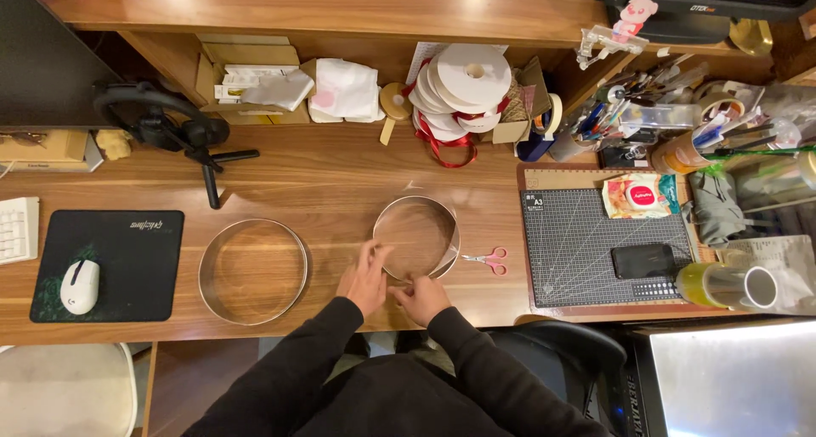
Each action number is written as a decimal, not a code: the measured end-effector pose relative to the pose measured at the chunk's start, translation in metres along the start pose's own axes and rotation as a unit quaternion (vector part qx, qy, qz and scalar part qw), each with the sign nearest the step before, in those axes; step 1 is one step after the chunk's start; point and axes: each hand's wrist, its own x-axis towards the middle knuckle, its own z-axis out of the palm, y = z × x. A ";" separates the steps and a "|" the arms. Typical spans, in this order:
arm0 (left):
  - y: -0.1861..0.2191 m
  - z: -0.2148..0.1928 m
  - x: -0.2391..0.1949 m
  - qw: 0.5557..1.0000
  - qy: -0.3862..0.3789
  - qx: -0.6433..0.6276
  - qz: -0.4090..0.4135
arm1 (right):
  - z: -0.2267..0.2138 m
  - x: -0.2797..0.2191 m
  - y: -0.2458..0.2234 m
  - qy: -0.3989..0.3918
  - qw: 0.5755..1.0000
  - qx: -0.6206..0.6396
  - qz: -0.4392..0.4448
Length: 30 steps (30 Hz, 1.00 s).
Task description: Preparing metal cake rings by applying adhesive tape to the inner surface.
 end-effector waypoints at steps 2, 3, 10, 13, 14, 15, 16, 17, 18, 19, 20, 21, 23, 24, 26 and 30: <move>-0.008 0.000 0.009 0.999 -0.020 0.014 0.040 | 0.000 0.000 0.010 -0.025 1.000 0.004 -0.011; -0.012 0.003 0.013 0.996 -0.021 0.056 0.069 | 0.001 0.003 0.020 -0.023 0.999 -0.037 -0.006; -0.031 0.025 0.039 0.980 -0.049 0.115 0.155 | -0.045 -0.010 0.041 0.049 0.982 -0.183 0.026; -0.033 0.017 0.040 0.975 -0.027 0.101 0.196 | -0.058 0.000 0.071 0.125 0.982 -0.140 -0.028; -0.040 0.022 0.038 0.975 -0.027 0.101 0.196 | -0.065 -0.007 0.071 0.125 0.982 -0.140 -0.028; -0.048 0.027 0.037 0.970 0.008 0.109 0.216 | -0.071 -0.013 0.070 0.127 0.985 -0.097 -0.068; -0.056 0.032 0.036 0.964 0.043 0.116 0.236 | -0.078 -0.019 0.070 0.128 0.984 -0.054 -0.109; -0.058 0.031 0.032 0.964 0.043 0.116 0.236 | -0.081 -0.029 0.064 0.128 0.984 -0.054 -0.109; -0.060 0.030 0.028 0.963 0.049 0.123 0.237 | -0.085 -0.040 0.058 0.106 0.987 -0.010 -0.122; -0.063 0.029 0.025 0.961 0.056 0.130 0.238 | -0.089 -0.050 0.052 0.085 0.987 0.035 -0.135; -0.066 0.029 0.022 0.961 0.056 0.131 0.238 | -0.084 -0.053 0.052 0.085 0.986 0.035 -0.136; -0.068 0.028 0.019 0.964 0.020 0.133 0.230 | -0.080 -0.056 0.052 0.088 0.981 0.057 -0.164; -0.079 0.036 0.017 0.965 -0.016 0.137 0.222 | -0.073 -0.059 0.053 0.090 0.974 0.079 -0.192; -0.089 0.044 0.018 0.967 -0.012 0.140 0.212 | -0.069 -0.059 0.054 0.093 0.972 0.087 -0.198; -0.097 0.048 0.019 0.969 -0.010 0.143 0.201 | -0.066 -0.055 0.055 0.096 0.970 0.096 -0.204; -0.102 0.049 0.023 0.969 -0.048 0.166 0.179 | -0.065 -0.035 0.061 0.093 0.992 -0.022 -0.081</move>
